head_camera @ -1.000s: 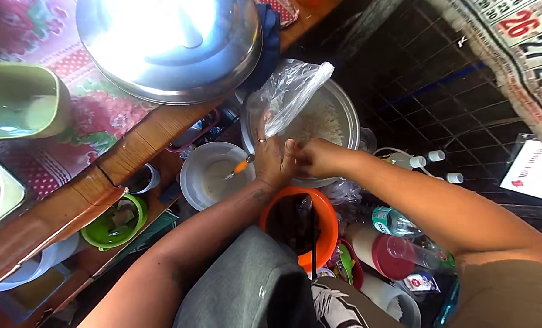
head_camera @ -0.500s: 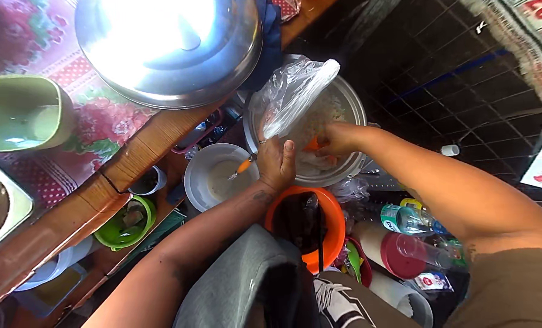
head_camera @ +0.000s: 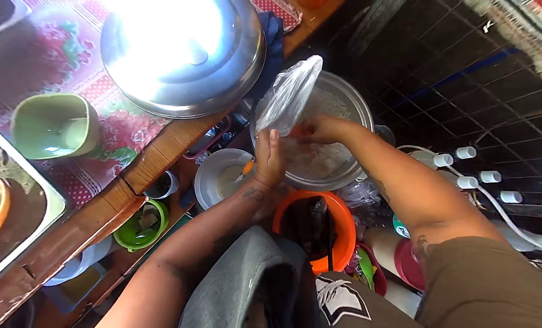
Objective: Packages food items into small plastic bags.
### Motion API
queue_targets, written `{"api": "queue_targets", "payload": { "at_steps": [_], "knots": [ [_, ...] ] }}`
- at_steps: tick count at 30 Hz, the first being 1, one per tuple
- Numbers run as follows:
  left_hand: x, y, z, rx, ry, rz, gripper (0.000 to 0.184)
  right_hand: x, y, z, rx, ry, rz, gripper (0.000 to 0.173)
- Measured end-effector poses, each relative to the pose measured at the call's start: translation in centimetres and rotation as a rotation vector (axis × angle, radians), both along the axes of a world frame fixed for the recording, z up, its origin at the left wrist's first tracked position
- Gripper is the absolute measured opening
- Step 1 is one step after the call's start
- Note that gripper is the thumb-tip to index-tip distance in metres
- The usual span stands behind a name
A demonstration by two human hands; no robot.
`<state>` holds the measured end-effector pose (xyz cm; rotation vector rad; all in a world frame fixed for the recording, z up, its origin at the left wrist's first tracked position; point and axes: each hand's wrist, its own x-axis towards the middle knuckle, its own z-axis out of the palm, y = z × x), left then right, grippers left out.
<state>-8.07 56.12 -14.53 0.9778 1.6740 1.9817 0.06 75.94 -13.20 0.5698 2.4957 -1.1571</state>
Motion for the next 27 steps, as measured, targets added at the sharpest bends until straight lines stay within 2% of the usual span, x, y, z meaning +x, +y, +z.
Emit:
{"api": "queue_targets", "payload": {
  "at_steps": [3,6,11,14,17,20,23,27],
  "knots": [
    [-0.2,0.0,-0.8,0.081,0.12,0.02,0.069,-0.4,-1.4,-1.8,0.071,-0.084,0.087,0.026],
    [0.0,0.0,-0.9,0.107,0.17,0.075,0.06,0.8,-1.7,-1.4,0.048,-0.06,0.137,0.028],
    [-0.1,-0.4,-0.3,0.036,0.227,0.039,0.062,2.0,-2.8,-1.4,-0.048,-0.043,0.061,0.025],
    [-0.5,-0.5,0.1,-0.032,0.267,0.008,0.054,2.5,-2.7,-0.8,-0.16,-0.024,0.023,0.022],
    [-1.7,0.2,2.0,-0.202,0.206,-0.115,0.042,4.2,-2.3,1.0,-0.415,0.036,-0.178,0.013],
    [-3.6,2.1,5.0,-0.443,0.377,-0.172,0.035,6.6,-2.6,2.9,-0.579,0.139,-0.379,0.022],
    [-5.0,3.5,8.1,-0.63,0.548,-0.214,0.037,10.0,-4.9,6.5,-0.579,0.262,-0.58,0.016],
    [-5.7,4.3,10.6,-0.865,0.694,-0.324,0.048,13.7,-8.5,9.7,-0.719,0.554,-0.862,0.03]
  ]
}}
